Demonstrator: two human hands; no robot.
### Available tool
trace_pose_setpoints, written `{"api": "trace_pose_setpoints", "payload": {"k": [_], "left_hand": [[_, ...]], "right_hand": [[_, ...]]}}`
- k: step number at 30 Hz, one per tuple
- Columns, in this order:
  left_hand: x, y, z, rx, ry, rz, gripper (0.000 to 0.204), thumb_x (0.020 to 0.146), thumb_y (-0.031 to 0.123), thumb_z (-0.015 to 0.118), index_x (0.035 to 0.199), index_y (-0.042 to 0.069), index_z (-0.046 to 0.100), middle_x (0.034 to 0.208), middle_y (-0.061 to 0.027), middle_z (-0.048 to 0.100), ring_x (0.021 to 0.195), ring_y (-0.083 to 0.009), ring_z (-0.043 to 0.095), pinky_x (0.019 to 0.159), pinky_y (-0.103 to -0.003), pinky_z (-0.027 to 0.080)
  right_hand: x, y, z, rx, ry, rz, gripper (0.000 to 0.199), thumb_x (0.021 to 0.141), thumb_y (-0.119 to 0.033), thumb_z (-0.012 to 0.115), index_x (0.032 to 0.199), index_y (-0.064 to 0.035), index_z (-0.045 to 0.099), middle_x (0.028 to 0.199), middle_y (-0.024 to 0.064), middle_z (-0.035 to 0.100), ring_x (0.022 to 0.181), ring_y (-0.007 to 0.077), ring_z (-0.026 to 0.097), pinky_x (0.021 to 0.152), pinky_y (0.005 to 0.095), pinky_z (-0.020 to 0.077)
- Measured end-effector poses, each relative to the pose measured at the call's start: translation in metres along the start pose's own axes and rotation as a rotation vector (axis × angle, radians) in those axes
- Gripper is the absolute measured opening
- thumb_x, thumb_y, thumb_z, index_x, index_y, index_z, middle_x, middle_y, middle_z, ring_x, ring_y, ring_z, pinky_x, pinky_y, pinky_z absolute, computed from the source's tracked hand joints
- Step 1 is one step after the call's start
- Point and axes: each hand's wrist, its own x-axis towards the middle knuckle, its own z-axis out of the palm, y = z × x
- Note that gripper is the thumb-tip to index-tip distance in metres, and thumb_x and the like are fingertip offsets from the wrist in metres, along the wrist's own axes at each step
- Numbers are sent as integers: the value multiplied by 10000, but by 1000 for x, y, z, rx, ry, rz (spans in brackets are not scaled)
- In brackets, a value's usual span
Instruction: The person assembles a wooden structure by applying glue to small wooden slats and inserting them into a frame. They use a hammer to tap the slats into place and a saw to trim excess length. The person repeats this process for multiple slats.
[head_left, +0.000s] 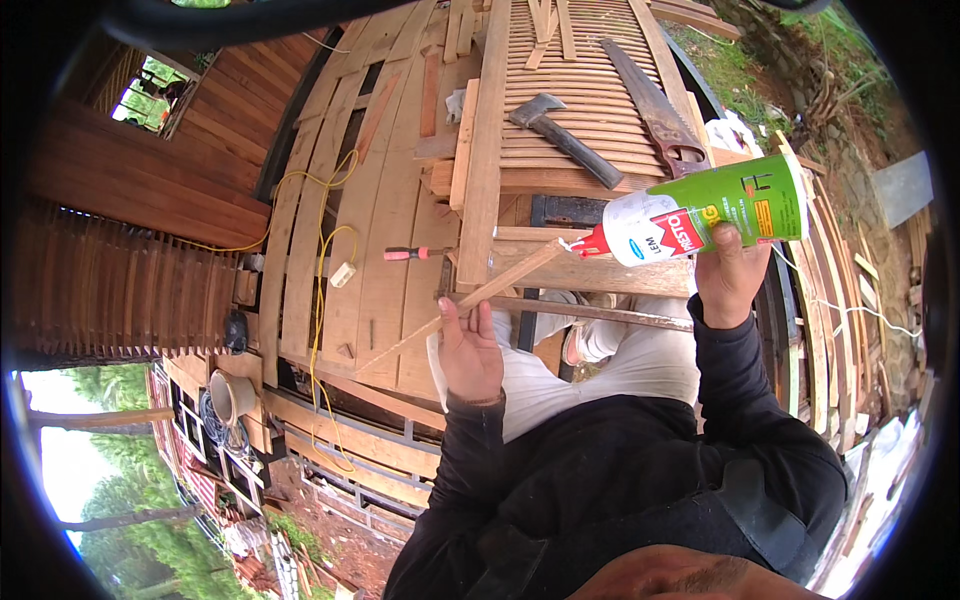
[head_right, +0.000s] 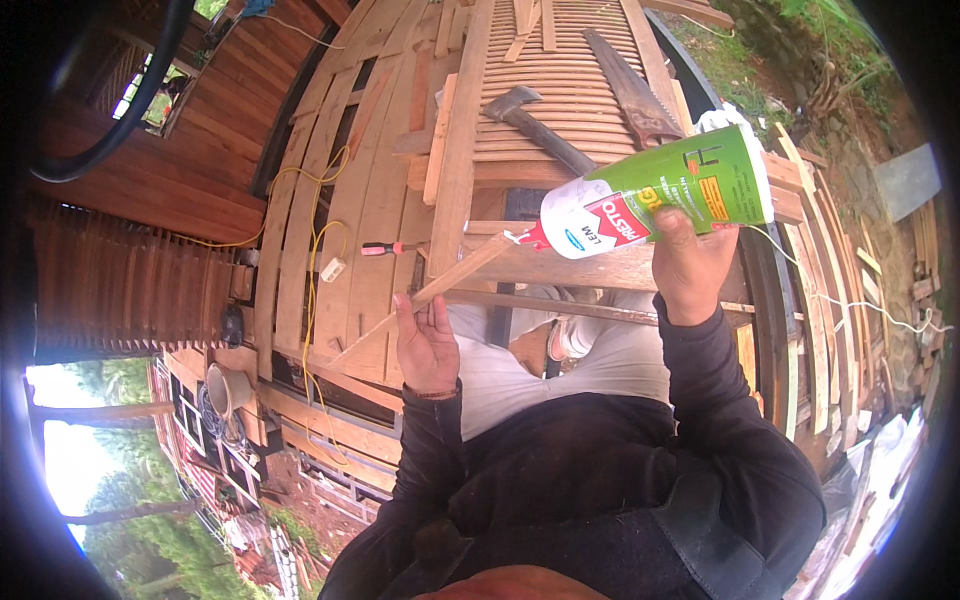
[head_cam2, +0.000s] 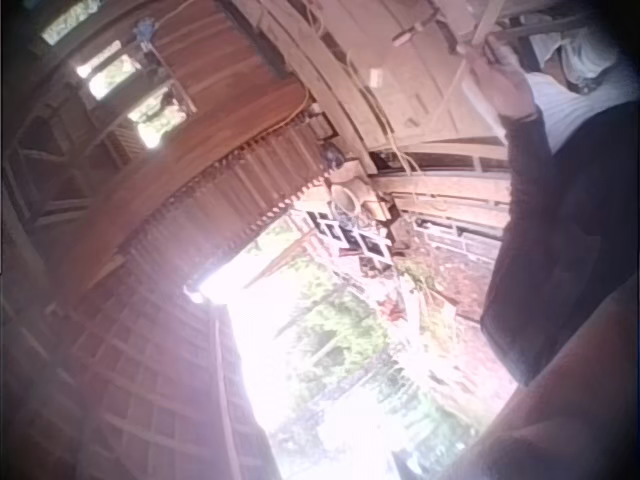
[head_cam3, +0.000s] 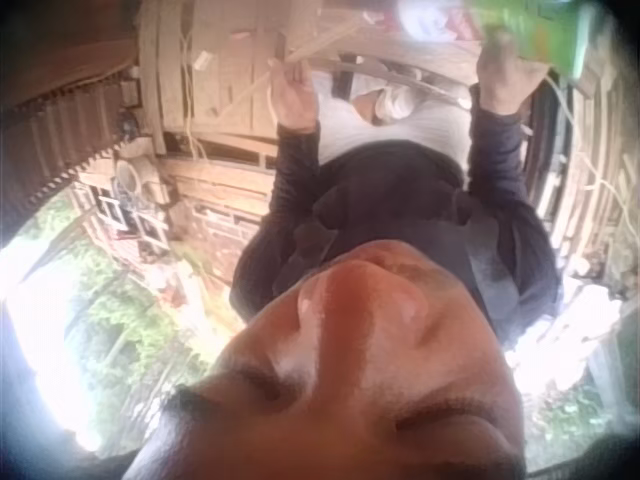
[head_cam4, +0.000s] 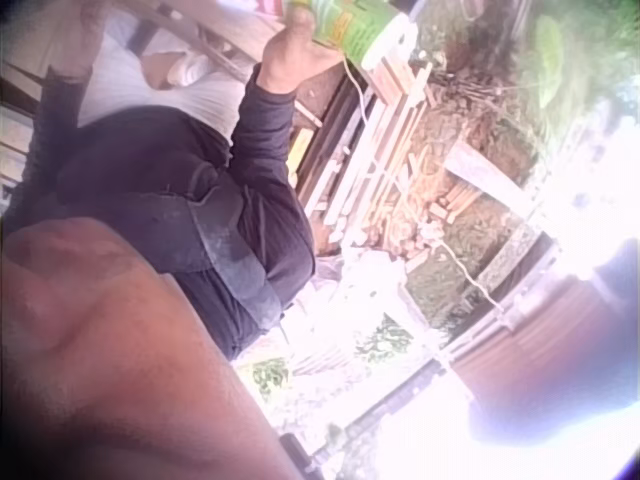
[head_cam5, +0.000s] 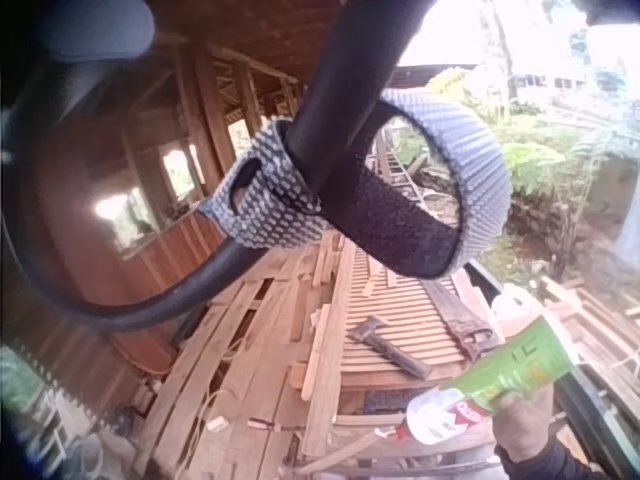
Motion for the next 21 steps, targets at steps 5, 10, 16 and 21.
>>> {"api": "trace_pose_setpoints", "payload": {"k": [5,10,16,21], "left_hand": [[3,-2,-4,-32,-1,-19,298,1062,277,650,1228,30,628,1175,-85,719,1100,-160,683,1020,-305,571],[8,2,-10,-50,-10,11,314,1064,289,645,1252,39,620,1203,-90,714,1111,-165,684,1006,-309,581],[21,26,-26,85,54,230,300,1066,272,643,1256,47,587,1214,-97,696,1141,-196,686,1003,-324,582],[19,36,-30,248,204,392,231,1054,167,648,1203,51,516,1166,-116,687,1169,-278,692,960,-379,593]], "right_hand": [[-2,3,-7,-16,-4,42,650,851,-98,860,1397,11,524,1300,130,647,1171,236,657,1038,400,518],[2,11,-2,-224,-100,132,642,807,-93,891,1346,17,561,1222,120,687,1092,207,682,983,351,537],[73,35,32,-836,-511,-99,676,807,-99,824,1410,11,538,1249,193,688,1102,306,706,968,414,551],[129,108,79,-1531,-1292,-105,642,822,-149,717,1444,-95,568,1244,180,681,1049,374,703,877,494,548]]}}
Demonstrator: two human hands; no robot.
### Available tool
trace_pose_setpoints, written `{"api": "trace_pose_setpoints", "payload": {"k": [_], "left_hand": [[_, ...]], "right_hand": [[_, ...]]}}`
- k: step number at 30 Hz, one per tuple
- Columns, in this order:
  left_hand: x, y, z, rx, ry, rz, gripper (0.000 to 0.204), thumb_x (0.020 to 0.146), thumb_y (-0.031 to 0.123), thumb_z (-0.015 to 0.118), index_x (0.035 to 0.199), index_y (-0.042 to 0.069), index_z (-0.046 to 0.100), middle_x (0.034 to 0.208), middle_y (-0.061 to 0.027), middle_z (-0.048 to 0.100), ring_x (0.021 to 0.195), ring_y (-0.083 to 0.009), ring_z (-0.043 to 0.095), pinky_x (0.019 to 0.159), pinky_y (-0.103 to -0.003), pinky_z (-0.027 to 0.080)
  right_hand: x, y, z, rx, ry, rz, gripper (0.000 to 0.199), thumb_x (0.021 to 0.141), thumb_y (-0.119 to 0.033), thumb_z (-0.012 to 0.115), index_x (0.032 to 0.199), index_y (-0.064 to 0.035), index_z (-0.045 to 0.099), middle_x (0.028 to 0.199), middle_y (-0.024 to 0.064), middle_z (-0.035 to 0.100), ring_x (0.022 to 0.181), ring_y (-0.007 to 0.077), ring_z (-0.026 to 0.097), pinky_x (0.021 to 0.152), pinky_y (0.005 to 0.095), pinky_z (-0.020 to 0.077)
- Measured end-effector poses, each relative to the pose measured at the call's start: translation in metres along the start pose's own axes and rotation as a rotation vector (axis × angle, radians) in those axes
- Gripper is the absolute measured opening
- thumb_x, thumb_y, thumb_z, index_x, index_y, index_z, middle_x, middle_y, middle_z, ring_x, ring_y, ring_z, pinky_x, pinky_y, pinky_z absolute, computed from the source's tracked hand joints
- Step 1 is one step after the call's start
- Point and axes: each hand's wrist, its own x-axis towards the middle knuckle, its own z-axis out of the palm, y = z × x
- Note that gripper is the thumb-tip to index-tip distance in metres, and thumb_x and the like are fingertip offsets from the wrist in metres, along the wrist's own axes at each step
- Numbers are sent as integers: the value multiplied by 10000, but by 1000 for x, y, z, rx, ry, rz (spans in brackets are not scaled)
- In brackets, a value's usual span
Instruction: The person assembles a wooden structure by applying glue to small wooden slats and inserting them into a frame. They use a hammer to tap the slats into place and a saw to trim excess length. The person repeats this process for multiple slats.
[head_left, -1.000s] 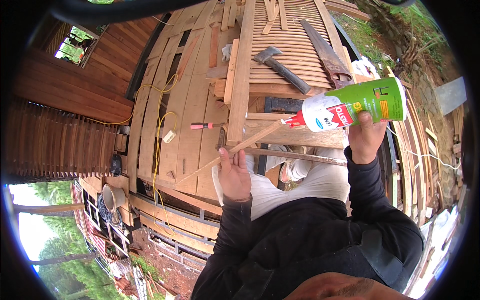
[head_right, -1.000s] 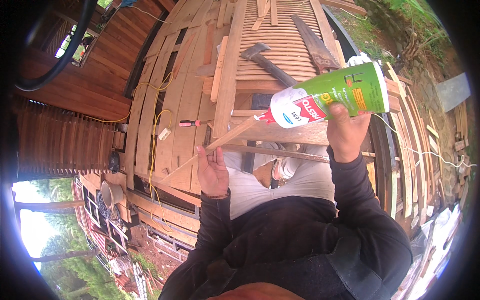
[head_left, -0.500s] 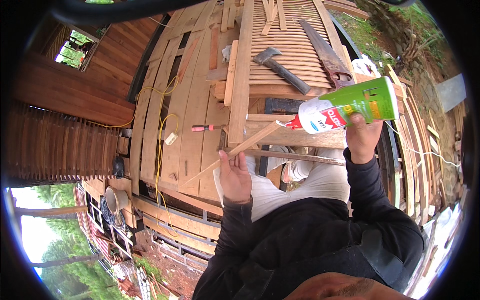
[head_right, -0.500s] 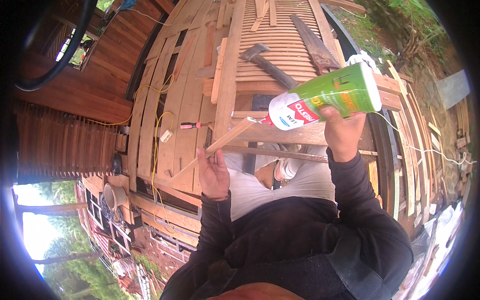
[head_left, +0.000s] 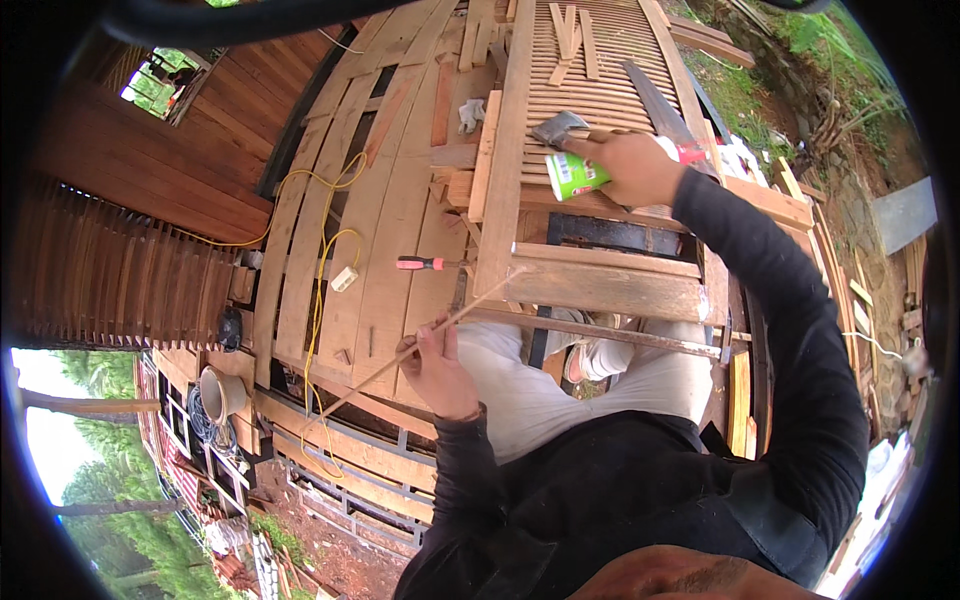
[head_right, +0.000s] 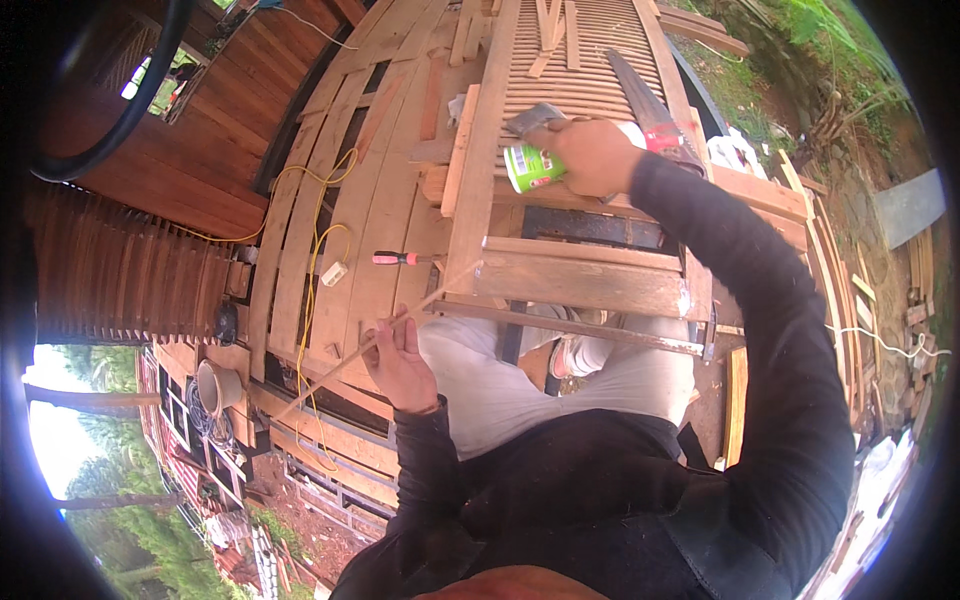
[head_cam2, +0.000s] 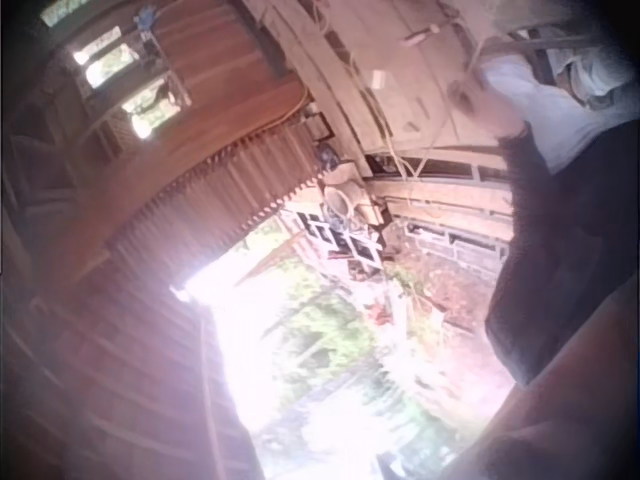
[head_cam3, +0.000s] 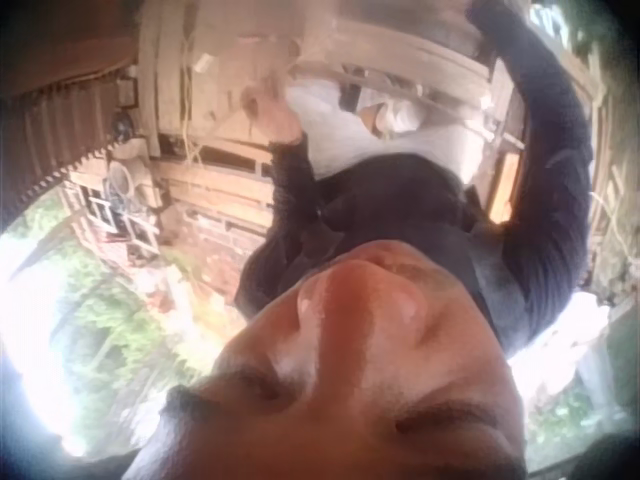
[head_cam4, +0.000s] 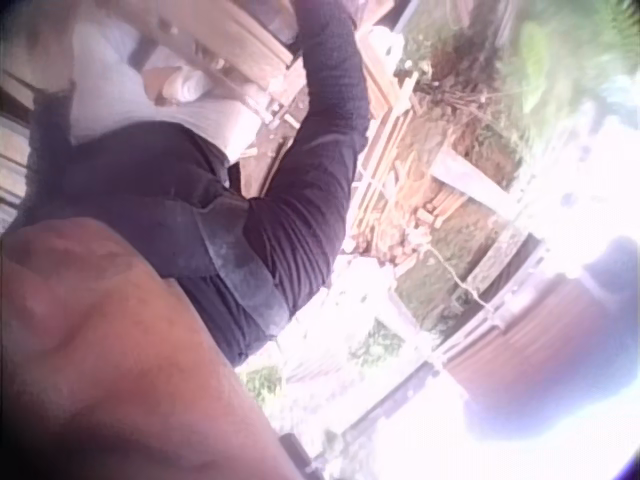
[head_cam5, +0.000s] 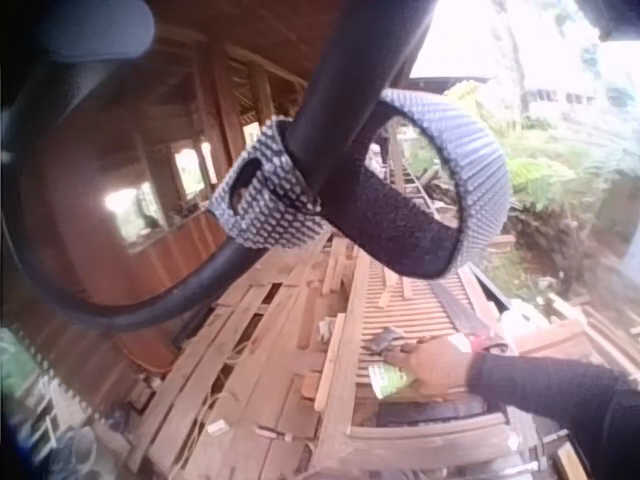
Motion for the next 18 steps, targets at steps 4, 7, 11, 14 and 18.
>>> {"api": "trace_pose_setpoints", "payload": {"k": [4,7,11,14,18], "left_hand": [[-1,-9,-11,150,-59,44,196,1039,93,643,1154,68,486,1150,-132,679,1175,-298,695,930,-392,607],[-5,-13,-15,220,-93,16,195,1026,59,643,1137,71,483,1141,-132,678,1184,-304,692,954,-398,609],[-3,-20,-21,210,-134,16,202,1011,24,640,1133,64,484,1145,-128,671,1201,-323,684,1004,-422,598],[2,-18,-29,212,-168,13,225,1005,9,639,1163,42,482,1195,-146,651,1201,-338,684,1007,-437,597],[13,-25,-40,229,-189,60,228,1009,3,618,1195,8,486,1245,-190,634,1246,-359,652,1044,-460,581]], "right_hand": [[81,4,59,-569,-108,-73,465,893,-181,682,1357,-158,673,1220,87,721,1084,288,706,907,498,492],[149,-4,88,-832,-214,-86,437,974,-267,610,1396,-159,648,1197,46,716,1215,290,636,1022,505,417],[199,-24,118,-1082,-289,-168,330,982,-273,621,1265,-156,743,1243,35,724,1276,277,594,1087,522,364],[220,-40,131,-1357,-409,-252,257,904,-217,739,1151,-185,805,1224,-12,751,1210,255,634,1093,506,361],[220,-50,142,-1513,-317,-332,399,733,-90,877,1105,-227,825,1135,-47,764,1150,239,652,1068,476,370]]}}
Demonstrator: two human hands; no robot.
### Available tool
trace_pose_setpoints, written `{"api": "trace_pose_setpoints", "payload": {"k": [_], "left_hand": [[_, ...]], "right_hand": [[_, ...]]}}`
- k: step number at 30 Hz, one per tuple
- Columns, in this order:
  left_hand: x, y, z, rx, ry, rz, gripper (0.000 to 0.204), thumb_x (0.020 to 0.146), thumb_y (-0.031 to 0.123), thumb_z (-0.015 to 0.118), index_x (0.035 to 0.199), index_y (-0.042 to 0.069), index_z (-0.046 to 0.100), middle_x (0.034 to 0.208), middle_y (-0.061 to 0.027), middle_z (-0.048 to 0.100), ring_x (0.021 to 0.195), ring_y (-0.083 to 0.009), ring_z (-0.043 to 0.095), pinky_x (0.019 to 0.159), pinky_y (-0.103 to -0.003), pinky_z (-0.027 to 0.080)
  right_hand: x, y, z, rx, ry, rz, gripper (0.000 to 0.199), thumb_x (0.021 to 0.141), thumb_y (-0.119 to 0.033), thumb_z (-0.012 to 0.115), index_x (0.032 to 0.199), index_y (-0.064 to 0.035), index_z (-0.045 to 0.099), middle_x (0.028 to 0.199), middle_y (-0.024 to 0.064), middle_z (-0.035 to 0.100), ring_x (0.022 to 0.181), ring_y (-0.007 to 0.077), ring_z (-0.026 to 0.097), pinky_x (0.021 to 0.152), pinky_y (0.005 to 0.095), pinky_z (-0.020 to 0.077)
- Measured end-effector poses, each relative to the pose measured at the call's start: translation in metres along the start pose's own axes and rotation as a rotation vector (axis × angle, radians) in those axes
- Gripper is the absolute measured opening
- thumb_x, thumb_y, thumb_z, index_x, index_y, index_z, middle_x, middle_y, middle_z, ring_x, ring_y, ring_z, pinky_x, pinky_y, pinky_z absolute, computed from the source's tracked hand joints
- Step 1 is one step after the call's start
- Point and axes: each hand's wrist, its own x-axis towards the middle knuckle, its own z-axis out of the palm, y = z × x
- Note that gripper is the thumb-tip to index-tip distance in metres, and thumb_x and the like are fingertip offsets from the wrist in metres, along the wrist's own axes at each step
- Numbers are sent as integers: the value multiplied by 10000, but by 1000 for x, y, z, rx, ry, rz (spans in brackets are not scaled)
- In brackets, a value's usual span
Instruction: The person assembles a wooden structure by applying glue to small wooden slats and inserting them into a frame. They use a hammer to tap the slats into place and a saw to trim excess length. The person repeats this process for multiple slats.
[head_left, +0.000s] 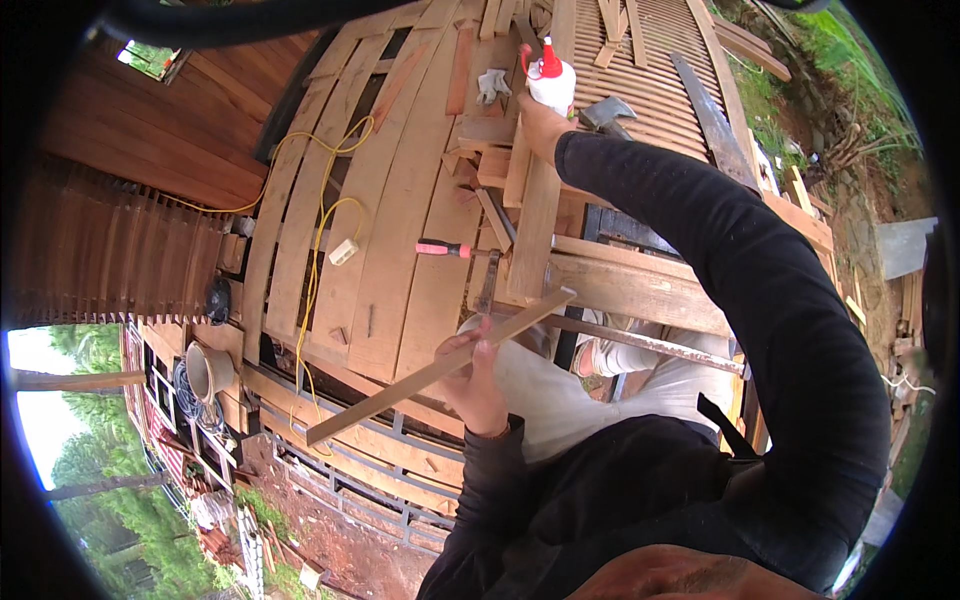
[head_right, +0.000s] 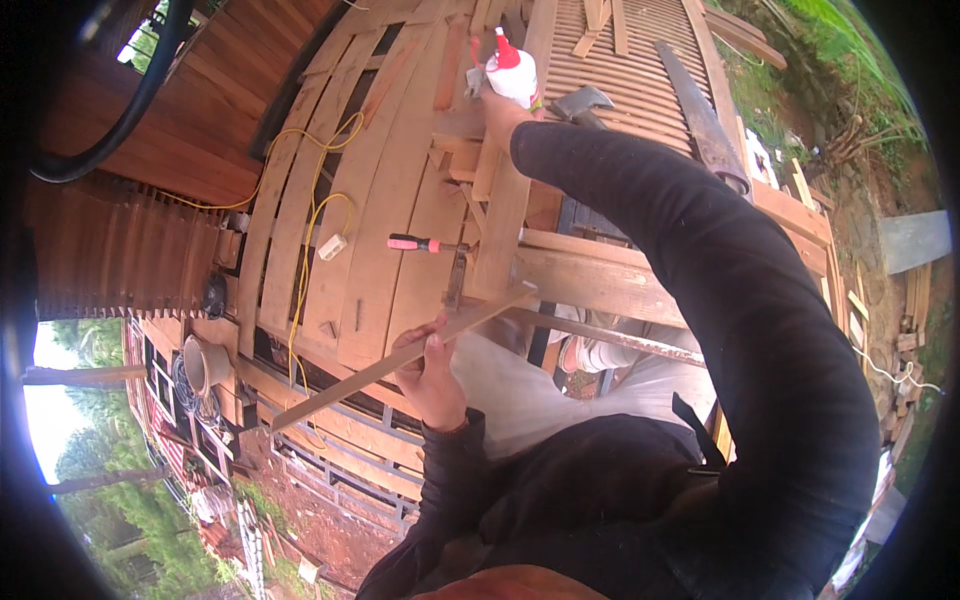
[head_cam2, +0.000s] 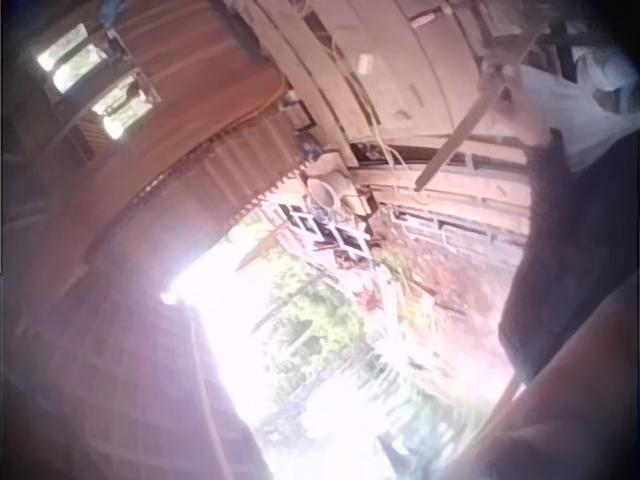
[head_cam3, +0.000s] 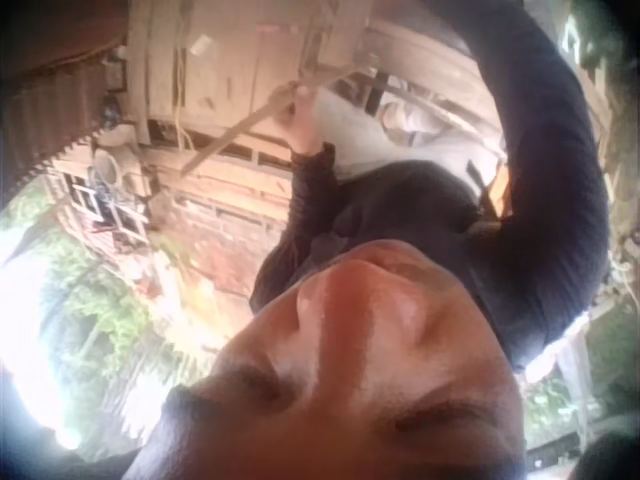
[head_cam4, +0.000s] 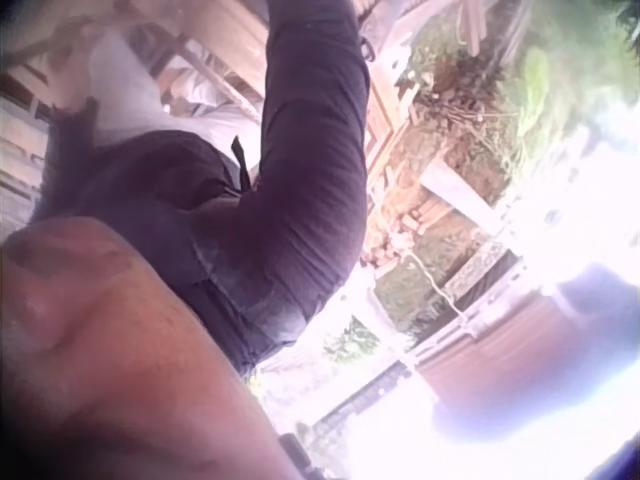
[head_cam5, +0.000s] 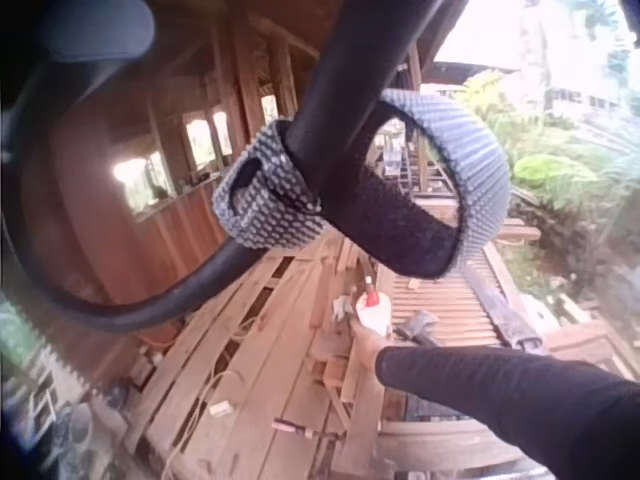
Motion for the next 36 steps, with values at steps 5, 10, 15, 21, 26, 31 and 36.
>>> {"api": "trace_pose_setpoints", "payload": {"k": [5,10,15,21,26,31,36], "left_hand": [[5,10,8,-148,29,-25,208,1019,-23,573,1215,1,508,1280,-213,617,1320,-398,592,1095,-475,560],[4,8,2,-248,-30,52,240,1024,-51,552,1250,18,508,1344,-220,579,1372,-416,541,1123,-472,542],[3,19,12,-175,-39,116,215,1029,-44,520,1233,20,501,1302,-191,584,1374,-419,533,1148,-503,495],[11,59,43,206,-213,285,198,1008,-57,467,1178,15,539,1174,-155,633,1257,-336,611,1090,-464,484],[8,64,110,727,-597,518,251,935,-69,485,1150,-8,601,1200,-180,636,1183,-317,622,1047,-429,488],[-3,11,186,968,-955,771,405,748,-46,608,1142,43,641,1054,-161,594,1061,-393,582,926,-491,487],[-18,-68,224,1052,-1148,802,382,737,-40,627,1106,56,661,998,-129,603,986,-360,581,873,-486,473]], "right_hand": [[-6,-3,3,124,17,6,307,877,-177,751,1181,-184,797,1290,-19,717,1276,252,602,1207,574,269],[-32,-3,0,407,298,28,376,947,-254,627,1300,-185,735,1381,25,661,1381,255,522,1303,616,105],[-103,11,-27,1165,566,55,439,907,-196,661,1342,-141,687,1286,68,675,1283,307,586,1196,504,377],[-268,17,-50,2169,1000,118,409,957,-195,703,1329,-31,664,1125,138,746,972,291,730,864,403,580],[-380,-40,-18,2967,1225,470,805,1019,-652,523,1486,3,507,1050,135,737,775,184,695,695,301,568],[-450,-93,13,2759,1126,1663,918,1030,-733,362,1521,39,434,902,43,648,682,126,588,590,258,434],[-496,-159,38,2669,651,1901,313,1060,-207,595,1306,-21,643,850,-38,592,679,45,535,596,210,402]]}}
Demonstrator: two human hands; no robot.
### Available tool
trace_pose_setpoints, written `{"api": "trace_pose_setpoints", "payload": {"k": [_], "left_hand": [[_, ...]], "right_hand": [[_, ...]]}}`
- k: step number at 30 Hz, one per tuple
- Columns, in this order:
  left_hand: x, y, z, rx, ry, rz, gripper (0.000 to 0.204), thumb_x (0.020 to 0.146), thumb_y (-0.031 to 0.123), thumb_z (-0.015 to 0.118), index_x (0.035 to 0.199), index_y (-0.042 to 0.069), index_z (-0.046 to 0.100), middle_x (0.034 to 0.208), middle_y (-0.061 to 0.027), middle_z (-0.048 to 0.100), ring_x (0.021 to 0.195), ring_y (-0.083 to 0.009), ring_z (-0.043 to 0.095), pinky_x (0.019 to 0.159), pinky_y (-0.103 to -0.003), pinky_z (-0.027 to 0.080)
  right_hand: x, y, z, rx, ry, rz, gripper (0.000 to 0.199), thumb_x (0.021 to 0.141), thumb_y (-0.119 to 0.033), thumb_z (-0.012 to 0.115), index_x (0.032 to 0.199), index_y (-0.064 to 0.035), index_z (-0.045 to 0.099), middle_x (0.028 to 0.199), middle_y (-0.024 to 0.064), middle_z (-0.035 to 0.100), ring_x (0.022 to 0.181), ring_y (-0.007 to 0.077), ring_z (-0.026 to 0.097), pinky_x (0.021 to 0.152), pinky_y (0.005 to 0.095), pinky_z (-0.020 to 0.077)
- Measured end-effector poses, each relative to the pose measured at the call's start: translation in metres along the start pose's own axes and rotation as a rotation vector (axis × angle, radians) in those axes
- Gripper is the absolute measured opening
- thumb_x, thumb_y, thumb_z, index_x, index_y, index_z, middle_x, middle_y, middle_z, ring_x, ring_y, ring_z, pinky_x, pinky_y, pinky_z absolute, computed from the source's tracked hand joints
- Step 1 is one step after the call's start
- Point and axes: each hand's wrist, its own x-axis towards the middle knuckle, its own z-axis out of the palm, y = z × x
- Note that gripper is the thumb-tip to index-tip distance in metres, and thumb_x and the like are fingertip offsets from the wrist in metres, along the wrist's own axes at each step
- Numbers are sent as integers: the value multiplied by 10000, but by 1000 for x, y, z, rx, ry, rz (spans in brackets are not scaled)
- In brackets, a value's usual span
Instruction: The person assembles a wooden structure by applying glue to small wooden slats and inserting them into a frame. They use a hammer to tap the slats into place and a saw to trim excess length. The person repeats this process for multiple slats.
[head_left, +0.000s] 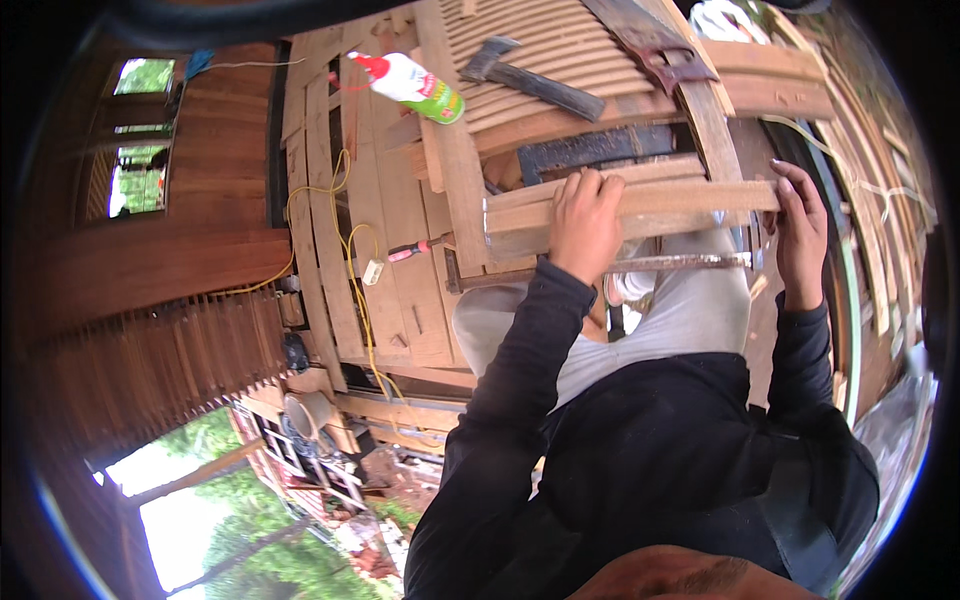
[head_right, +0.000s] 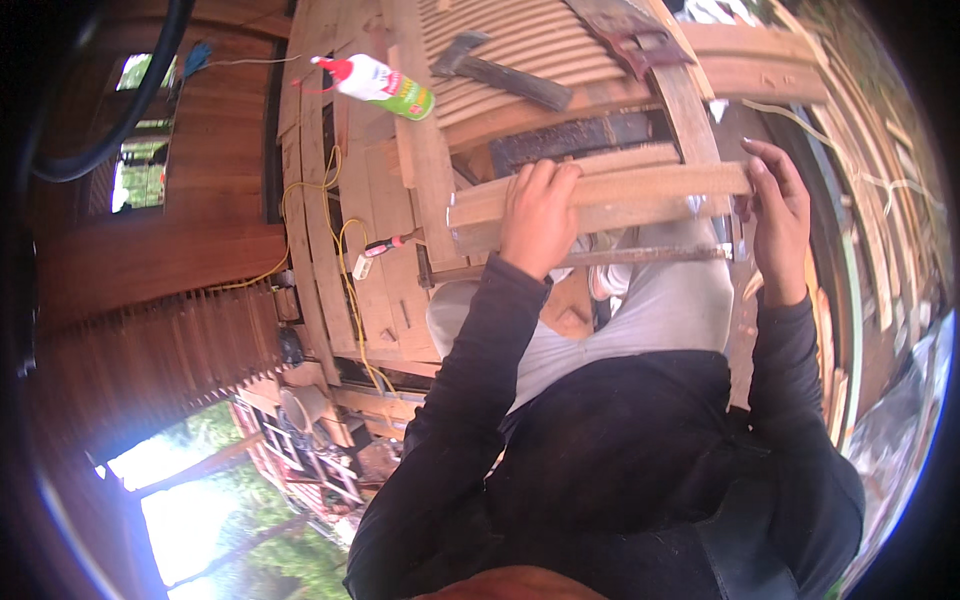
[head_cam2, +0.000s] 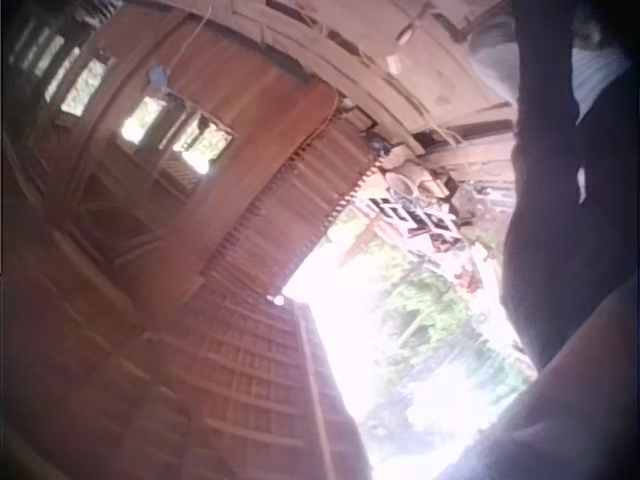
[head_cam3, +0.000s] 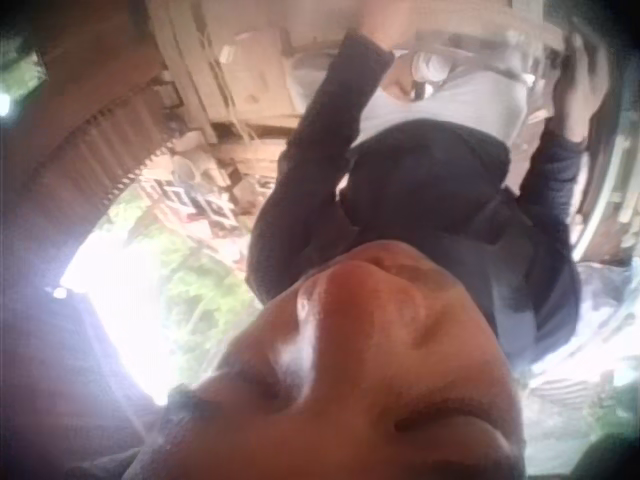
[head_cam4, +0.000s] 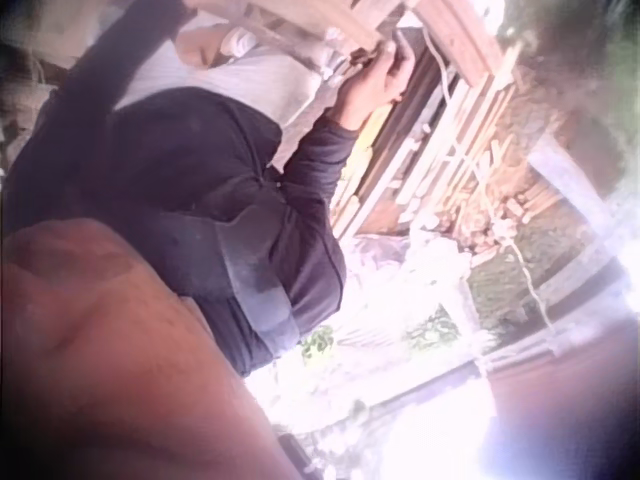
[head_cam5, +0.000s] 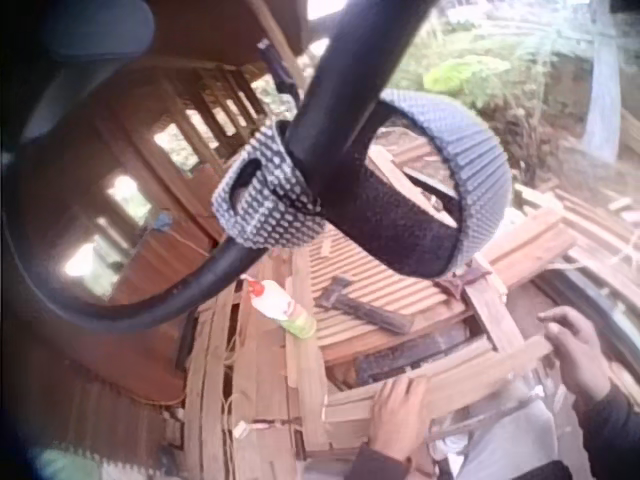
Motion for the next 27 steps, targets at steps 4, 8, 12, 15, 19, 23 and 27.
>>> {"api": "trace_pose_setpoints", "payload": {"k": [4,8,12,15,19,23,27], "left_hand": [[13,-4,30,118,-85,31,386,741,-18,646,1112,83,677,1009,-100,620,1002,-332,595,867,-466,466],[27,-15,40,114,-146,11,410,745,45,692,1150,107,694,1025,-87,643,1017,-322,600,888,-464,460],[26,-37,45,41,-121,-8,427,739,109,730,1166,125,715,1029,-72,657,1030,-312,600,913,-455,453],[21,-50,47,13,-101,-37,420,742,115,725,1163,123,726,1027,-68,655,1035,-308,596,921,-449,451],[17,-63,50,35,-61,-59,392,748,92,701,1137,116,736,969,-59,611,990,-290,585,928,-449,444],[15,-73,55,41,-51,-88,399,736,81,687,1130,121,734,958,-58,595,993,-293,573,913,-449,443],[14,-76,57,37,-37,-103,399,727,80,684,1120,122,736,960,-61,593,999,-295,569,903,-449,443]], "right_hand": [[1,27,-18,-78,-31,84,270,1028,-172,662,1245,-13,681,848,-29,615,687,46,555,596,215,421],[13,45,-12,-43,34,118,281,994,-112,708,1239,12,648,846,-14,638,690,54,578,595,227,457],[29,58,-8,-4,60,172,295,981,-99,724,1226,22,614,845,4,657,693,63,600,586,230,477],[37,57,5,-13,53,208,296,977,-100,734,1215,19,605,816,3,659,677,71,611,579,226,483],[44,61,18,-29,25,244,289,984,-100,731,1215,20,604,806,9,668,663,76,617,575,228,484],[49,68,24,-42,-3,227,274,993,-96,721,1212,21,605,816,21,680,668,80,626,574,230,486],[53,73,28,-28,8,263,263,996,-87,713,1208,25,604,812,22,676,664,82,622,576,232,488]]}}
